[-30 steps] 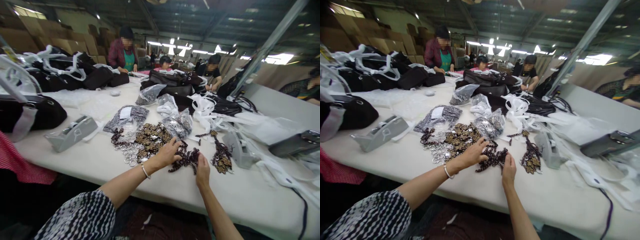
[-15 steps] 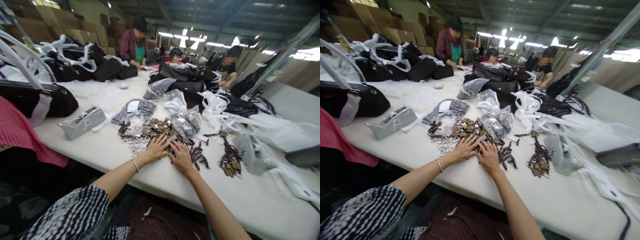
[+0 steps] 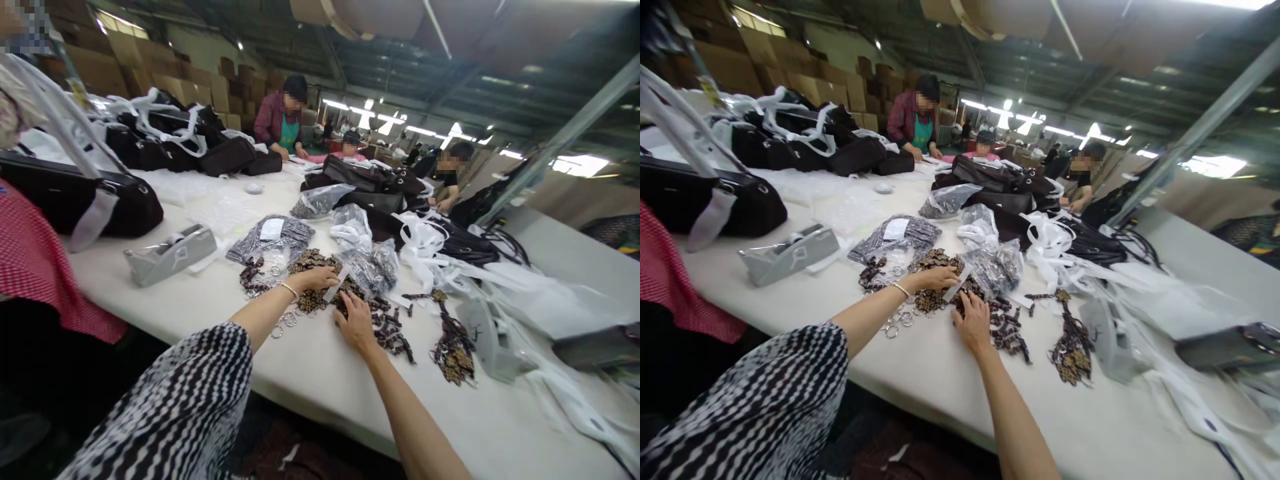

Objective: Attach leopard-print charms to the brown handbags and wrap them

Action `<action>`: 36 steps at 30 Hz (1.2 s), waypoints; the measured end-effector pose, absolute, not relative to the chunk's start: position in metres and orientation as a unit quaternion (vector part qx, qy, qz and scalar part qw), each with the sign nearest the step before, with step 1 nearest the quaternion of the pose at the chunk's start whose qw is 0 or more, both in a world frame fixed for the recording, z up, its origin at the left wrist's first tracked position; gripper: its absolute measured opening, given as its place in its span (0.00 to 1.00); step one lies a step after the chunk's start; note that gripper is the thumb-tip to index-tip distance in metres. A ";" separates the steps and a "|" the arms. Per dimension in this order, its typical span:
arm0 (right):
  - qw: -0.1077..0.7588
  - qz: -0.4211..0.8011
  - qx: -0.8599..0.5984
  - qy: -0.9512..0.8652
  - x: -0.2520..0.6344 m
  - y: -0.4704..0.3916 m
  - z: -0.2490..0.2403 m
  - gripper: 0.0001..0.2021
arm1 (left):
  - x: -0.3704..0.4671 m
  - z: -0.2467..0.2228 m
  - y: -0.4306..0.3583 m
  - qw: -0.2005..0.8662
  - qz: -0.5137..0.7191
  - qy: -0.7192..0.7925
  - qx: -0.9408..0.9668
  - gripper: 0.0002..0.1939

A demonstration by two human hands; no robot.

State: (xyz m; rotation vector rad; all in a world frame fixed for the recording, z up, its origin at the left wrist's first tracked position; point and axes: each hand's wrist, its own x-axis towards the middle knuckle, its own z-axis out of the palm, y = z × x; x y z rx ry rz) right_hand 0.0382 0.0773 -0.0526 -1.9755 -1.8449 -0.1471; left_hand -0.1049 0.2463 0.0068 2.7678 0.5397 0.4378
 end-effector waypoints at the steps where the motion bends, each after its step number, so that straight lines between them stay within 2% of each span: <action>1: 0.217 -0.047 -0.694 -0.685 0.041 0.069 -0.053 0.25 | -0.115 0.012 0.244 0.152 0.151 0.193 0.958 0.13; 5: 0.205 -0.049 -0.628 -0.749 0.048 0.026 -0.053 0.19 | -0.174 0.006 0.207 0.158 0.155 0.279 0.935 0.16; 8: 0.210 -0.061 -0.619 -0.754 0.043 0.005 -0.048 0.16 | -0.222 -0.019 0.160 0.135 0.156 0.336 0.919 0.15; 12: 0.231 -0.061 -0.603 -0.761 0.016 0.010 -0.036 0.10 | -0.255 -0.053 0.106 0.071 0.166 0.387 0.904 0.19; 15: 0.205 -0.018 -0.580 -0.788 -0.016 0.034 -0.031 0.12 | -0.255 -0.060 0.088 0.028 0.194 0.387 0.901 0.17; 17: 0.154 -0.009 -0.595 -0.789 -0.035 0.053 -0.030 0.13 | -0.249 -0.057 0.084 0.026 0.213 0.382 0.899 0.13; 21: 0.071 -0.019 -0.631 -0.772 -0.053 0.078 -0.029 0.13 | -0.238 -0.047 0.083 0.055 0.236 0.379 0.893 0.12; 27: 0.022 -0.006 -0.617 -0.786 -0.042 0.067 -0.023 0.12 | -0.228 -0.043 0.079 0.088 0.245 0.372 0.891 0.02; 33: -0.010 0.015 -0.606 -0.795 -0.040 0.044 -0.013 0.14 | -0.223 -0.047 0.076 0.099 0.262 0.367 0.887 0.04; 36: 0.002 0.027 -0.609 -0.792 -0.042 0.042 -0.012 0.13 | -0.222 -0.051 0.076 0.106 0.278 0.349 0.888 0.06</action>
